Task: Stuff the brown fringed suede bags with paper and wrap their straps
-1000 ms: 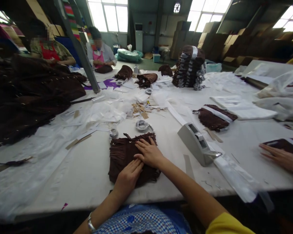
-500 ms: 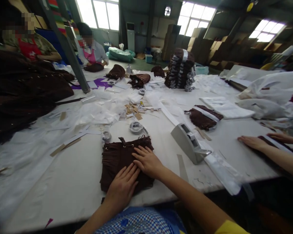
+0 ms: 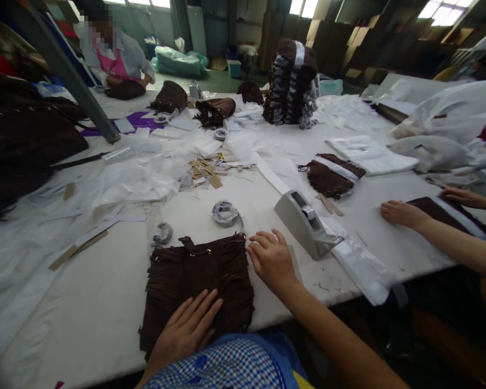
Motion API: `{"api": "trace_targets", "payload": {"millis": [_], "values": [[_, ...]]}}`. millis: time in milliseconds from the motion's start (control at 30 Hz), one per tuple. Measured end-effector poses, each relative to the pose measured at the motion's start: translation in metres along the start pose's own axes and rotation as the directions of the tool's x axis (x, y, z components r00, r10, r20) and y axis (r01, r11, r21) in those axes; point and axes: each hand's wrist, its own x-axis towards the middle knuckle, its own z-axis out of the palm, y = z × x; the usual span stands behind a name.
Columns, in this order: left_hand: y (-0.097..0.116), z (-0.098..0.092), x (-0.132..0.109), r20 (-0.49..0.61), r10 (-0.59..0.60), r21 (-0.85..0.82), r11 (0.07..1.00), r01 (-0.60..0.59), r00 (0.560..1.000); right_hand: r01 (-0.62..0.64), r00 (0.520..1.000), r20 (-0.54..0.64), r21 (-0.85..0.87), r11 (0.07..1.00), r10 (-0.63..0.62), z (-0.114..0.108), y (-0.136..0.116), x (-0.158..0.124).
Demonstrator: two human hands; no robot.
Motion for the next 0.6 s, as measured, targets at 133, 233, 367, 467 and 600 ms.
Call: {"api": "trace_targets", "payload": {"millis": [133, 233, 367, 467, 600], "values": [[0.000, 0.001, -0.003, 0.054, 0.005, 0.027, 1.000, -0.006, 0.999, 0.222, 0.974, 0.013, 0.142, 0.965, -0.226, 0.002, -0.002, 0.016], [0.000, 0.000, -0.004, 0.072, 0.012, 0.049, 0.999, -0.016, 0.997, 0.304, 0.921, 0.203, 0.160, 0.939, -0.332, 0.016, -0.010, 0.033], [0.001, 0.001, -0.005, 0.068, 0.001, 0.040, 0.999, -0.003, 0.998, 0.173, 0.887, 0.436, -0.006, 0.985, -0.154, 0.020, -0.012, 0.052], [0.001, 0.004, -0.007, 0.077, -0.011, 0.030, 1.000, 0.008, 0.997, 0.064, 0.838, 0.546, -0.061, 0.996, -0.020, 0.010, -0.010, 0.069], [0.000, 0.006, -0.008, 0.084, -0.011, 0.032, 0.999, 0.008, 0.996, 0.000, 0.702, 0.712, 0.023, 1.000, -0.017, 0.002, -0.006, 0.091]]}}
